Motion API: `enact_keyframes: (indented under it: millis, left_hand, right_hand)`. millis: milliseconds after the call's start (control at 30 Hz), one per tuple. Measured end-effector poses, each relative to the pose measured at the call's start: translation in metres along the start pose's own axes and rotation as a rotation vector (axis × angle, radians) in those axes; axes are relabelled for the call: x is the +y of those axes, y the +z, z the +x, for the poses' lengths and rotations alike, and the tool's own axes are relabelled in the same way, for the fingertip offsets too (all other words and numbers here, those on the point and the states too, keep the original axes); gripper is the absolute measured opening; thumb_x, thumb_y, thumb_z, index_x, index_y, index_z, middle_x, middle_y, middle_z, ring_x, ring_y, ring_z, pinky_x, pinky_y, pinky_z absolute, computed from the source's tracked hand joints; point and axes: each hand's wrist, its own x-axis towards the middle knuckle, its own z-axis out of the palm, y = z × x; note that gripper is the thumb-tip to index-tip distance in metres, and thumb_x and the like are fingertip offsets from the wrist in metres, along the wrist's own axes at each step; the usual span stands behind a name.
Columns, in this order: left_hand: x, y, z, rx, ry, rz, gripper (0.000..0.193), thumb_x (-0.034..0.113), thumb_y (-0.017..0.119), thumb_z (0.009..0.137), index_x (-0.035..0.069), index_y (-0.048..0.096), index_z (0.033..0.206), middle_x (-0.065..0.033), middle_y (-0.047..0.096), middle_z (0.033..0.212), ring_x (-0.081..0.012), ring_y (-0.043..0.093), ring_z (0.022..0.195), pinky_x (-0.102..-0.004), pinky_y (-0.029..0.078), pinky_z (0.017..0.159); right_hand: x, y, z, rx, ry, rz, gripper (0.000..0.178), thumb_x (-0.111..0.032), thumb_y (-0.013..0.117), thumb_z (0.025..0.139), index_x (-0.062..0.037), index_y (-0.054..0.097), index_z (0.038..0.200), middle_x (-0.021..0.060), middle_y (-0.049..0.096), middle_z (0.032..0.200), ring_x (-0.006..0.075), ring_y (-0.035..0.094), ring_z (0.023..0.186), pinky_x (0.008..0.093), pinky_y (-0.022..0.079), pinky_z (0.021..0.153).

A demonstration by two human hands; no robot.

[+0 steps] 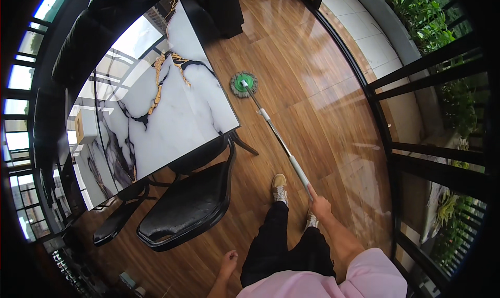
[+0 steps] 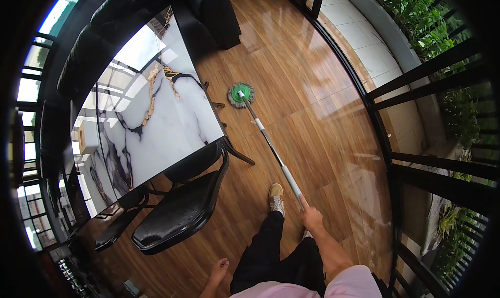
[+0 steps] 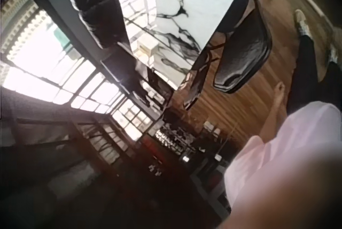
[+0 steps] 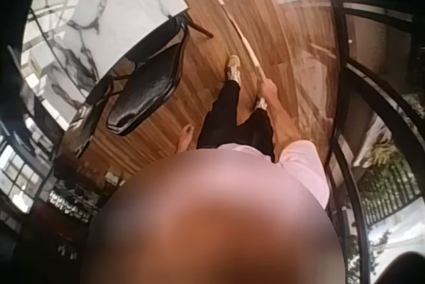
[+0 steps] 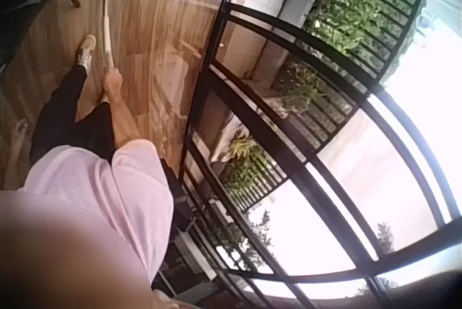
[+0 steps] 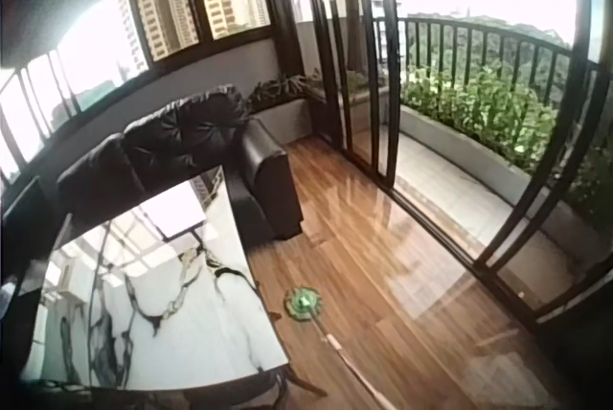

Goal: The person wipes a table and chairs with a cloth and then mops the floor using a spin mop and a bucket of water.

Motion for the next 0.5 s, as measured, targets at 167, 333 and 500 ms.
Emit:
enact_keyframes:
  millis: [167, 333, 500]
  left_hand:
    - [0.044, 0.005, 0.025, 0.013, 0.222, -0.322, 0.038, 0.018, 0.062, 0.099, -0.001, 0.059, 0.132, -0.0118, 0.068, 0.122, -0.0192, 0.064, 0.112, -0.0303, 0.047, 0.099]
    - [0.006, 0.016, -0.014, 0.029, 0.25, -0.38, 0.036, 0.015, 0.062, 0.099, -0.002, 0.059, 0.131, -0.01, 0.068, 0.117, -0.0173, 0.064, 0.106, -0.0293, 0.049, 0.097]
    - [-0.136, 0.042, -0.067, 0.027, 0.081, -0.322, 0.035, 0.012, 0.061, 0.097, -0.005, 0.06, 0.128, -0.0121, 0.069, 0.113, -0.0186, 0.066, 0.101, -0.0298, 0.051, 0.093]
  right_hand:
    - [-0.178, -0.097, 0.196, 0.198, -0.153, -0.011, 0.063, -0.011, 0.046, 0.096, -0.0349, 0.034, 0.153, 0.019, 0.071, 0.098, 0.0358, 0.072, 0.09, 0.0497, 0.057, 0.074]
    - [-0.145, -0.062, 0.132, 0.188, -0.152, -0.04, 0.065, -0.01, 0.044, 0.097, -0.0361, 0.032, 0.154, 0.0193, 0.072, 0.102, 0.0359, 0.072, 0.092, 0.0493, 0.058, 0.076]
    - [0.095, 0.087, -0.105, -0.041, -0.068, -0.062, 0.077, -0.02, 0.053, 0.092, -0.0408, 0.017, 0.157, 0.026, 0.068, 0.093, 0.0441, 0.068, 0.086, 0.0554, 0.053, 0.075]
